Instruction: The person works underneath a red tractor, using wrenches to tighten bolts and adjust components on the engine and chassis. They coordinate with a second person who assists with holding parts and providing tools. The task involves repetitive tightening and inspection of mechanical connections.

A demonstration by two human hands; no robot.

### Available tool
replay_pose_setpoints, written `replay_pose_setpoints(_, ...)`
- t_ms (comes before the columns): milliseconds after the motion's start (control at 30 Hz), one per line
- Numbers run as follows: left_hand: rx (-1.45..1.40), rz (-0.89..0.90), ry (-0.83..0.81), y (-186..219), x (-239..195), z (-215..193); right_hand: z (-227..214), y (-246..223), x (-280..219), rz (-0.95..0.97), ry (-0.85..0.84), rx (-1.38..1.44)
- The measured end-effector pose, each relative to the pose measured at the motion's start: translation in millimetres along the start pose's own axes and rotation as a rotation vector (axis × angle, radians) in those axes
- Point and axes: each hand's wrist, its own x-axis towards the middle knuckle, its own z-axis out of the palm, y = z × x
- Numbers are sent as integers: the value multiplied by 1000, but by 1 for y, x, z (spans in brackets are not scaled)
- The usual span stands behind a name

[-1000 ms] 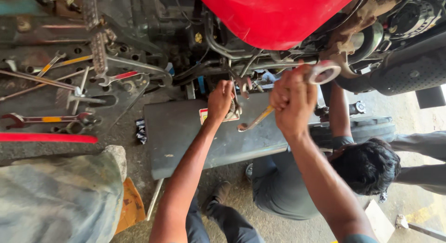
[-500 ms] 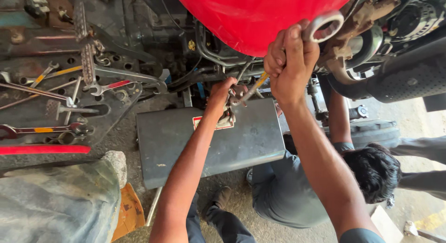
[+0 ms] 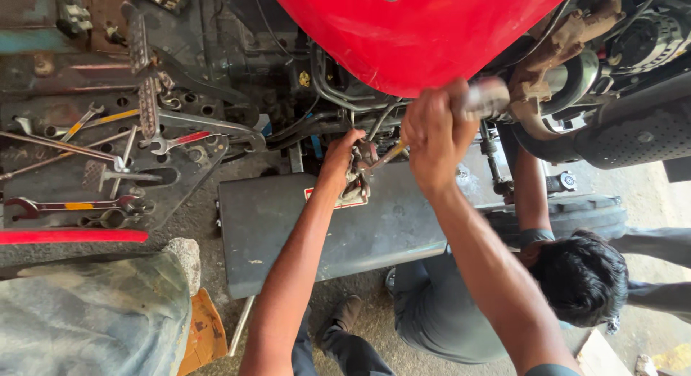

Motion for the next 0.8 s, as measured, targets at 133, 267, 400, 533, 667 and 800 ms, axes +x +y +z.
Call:
replay_pose_setpoints(133, 49, -12, -2, 0, -1, -1, -6, 4, -61, -42, 116, -164)
replay_pose_setpoints(267, 70, 13, 23, 2, -7, 0, -3, -19, -100, -179, -153, -169)
replay_pose_setpoints(400, 15, 32, -20, 2, -12, 3, 10, -52, -96, -190, -121, -218)
replay_pose_setpoints(533, 69, 62, -33, -5, -2, -5, 25, -94, -100, -109, -146, -139)
replay_pose_setpoints(667, 271, 246, -10, -23, 19, -28, 32, -93, -108, -119, -58, -125)
replay_pose_setpoints(800, 744, 725, 269, -25, 14, -61, 34, -85, -119, -184, -2, -118)
